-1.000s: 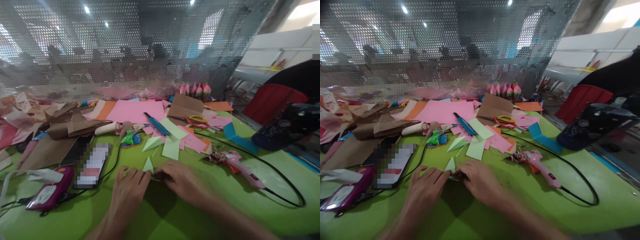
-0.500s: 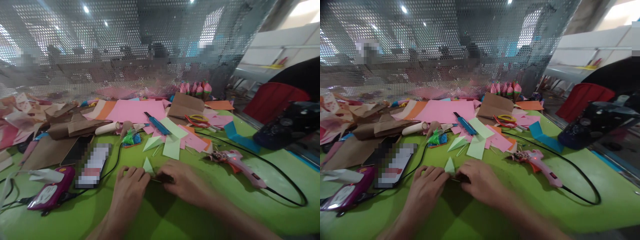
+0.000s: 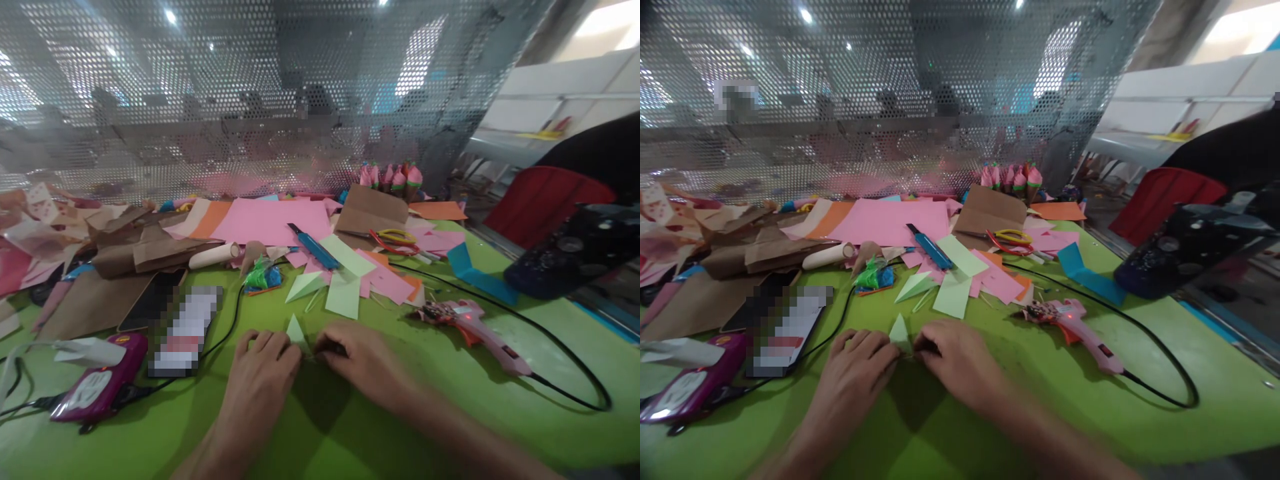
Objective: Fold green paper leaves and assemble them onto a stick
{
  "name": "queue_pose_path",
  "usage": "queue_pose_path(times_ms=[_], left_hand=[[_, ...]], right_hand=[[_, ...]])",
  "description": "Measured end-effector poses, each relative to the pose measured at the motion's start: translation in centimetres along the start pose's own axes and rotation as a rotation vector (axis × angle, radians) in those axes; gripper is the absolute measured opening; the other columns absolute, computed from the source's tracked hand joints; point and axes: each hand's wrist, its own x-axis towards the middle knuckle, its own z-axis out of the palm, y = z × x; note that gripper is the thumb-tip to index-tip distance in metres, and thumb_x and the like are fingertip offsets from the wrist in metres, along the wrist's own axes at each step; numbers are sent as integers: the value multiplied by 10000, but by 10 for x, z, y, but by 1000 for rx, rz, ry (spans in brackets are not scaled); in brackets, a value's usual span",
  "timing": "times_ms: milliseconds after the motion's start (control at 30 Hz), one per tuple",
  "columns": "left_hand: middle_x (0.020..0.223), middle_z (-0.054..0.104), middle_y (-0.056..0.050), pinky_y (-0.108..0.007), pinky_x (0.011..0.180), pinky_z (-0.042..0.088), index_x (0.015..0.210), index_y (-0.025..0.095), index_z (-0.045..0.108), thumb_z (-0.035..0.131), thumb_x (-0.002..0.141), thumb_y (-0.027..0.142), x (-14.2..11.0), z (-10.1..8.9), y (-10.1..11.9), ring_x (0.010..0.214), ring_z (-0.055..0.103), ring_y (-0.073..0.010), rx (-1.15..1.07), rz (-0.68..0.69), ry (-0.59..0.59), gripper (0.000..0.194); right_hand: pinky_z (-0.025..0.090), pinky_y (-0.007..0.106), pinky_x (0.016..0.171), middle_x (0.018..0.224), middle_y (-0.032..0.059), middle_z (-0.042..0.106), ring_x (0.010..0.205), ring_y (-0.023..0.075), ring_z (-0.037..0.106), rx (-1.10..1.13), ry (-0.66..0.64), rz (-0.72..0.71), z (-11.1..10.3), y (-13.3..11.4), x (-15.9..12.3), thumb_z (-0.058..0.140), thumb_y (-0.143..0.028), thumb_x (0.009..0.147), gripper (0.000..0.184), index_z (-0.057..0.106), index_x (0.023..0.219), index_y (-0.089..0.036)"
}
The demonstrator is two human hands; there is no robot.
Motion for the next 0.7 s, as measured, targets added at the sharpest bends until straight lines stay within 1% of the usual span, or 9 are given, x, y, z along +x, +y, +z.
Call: queue_pose_path(times_ms=[100,200,367,433,500,600,700], left_hand=[[850,640,20,-363,817,327,799,229,624,611,857,178,0,2,0,815,555,-195,4,8,-2,78],[843,645,32,-355,806,329,795,227,614,642,822,139,-1,3,0,812,556,-195,-7,24,2,96],[800,640,36,-349,808,325,783,224,596,606,818,67,-1,4,0,787,552,-190,-23,32,34,161],[801,639,35,-352,804,323,775,224,588,606,820,74,-1,6,0,781,547,-193,-19,39,49,158],[791,632,36,-353,793,323,766,225,580,611,822,89,-1,8,0,767,538,-195,-16,50,56,150],[776,616,35,-358,790,324,769,224,573,607,824,92,-3,12,-1,750,524,-194,-11,67,53,147],[781,605,29,-366,810,325,788,219,580,595,822,76,-5,14,-2,757,516,-193,-4,77,56,148]], right_hand=[[356,241,625,772,-24,650,733,145,569,-38,47,12,1,-2,0,682,-87,766,112,639,786,-188],[363,261,648,789,-7,630,767,166,563,-133,100,-29,1,-5,-1,670,-98,786,100,622,772,-184],[373,318,692,783,12,625,771,199,557,-290,96,-91,5,-9,-7,609,-111,832,89,626,794,-190],[374,331,703,801,13,627,787,207,556,-291,94,-91,6,-10,-10,603,-128,838,77,630,815,-196],[375,339,713,815,9,626,804,212,554,-275,92,-75,6,-11,-12,635,-140,815,63,629,825,-201],[375,337,712,830,3,619,827,214,549,-253,92,-35,5,-13,-13,673,-118,777,108,622,818,-203],[384,330,711,855,11,614,848,214,545,-250,89,-30,5,-13,-12,656,-114,797,92,616,807,-197]])
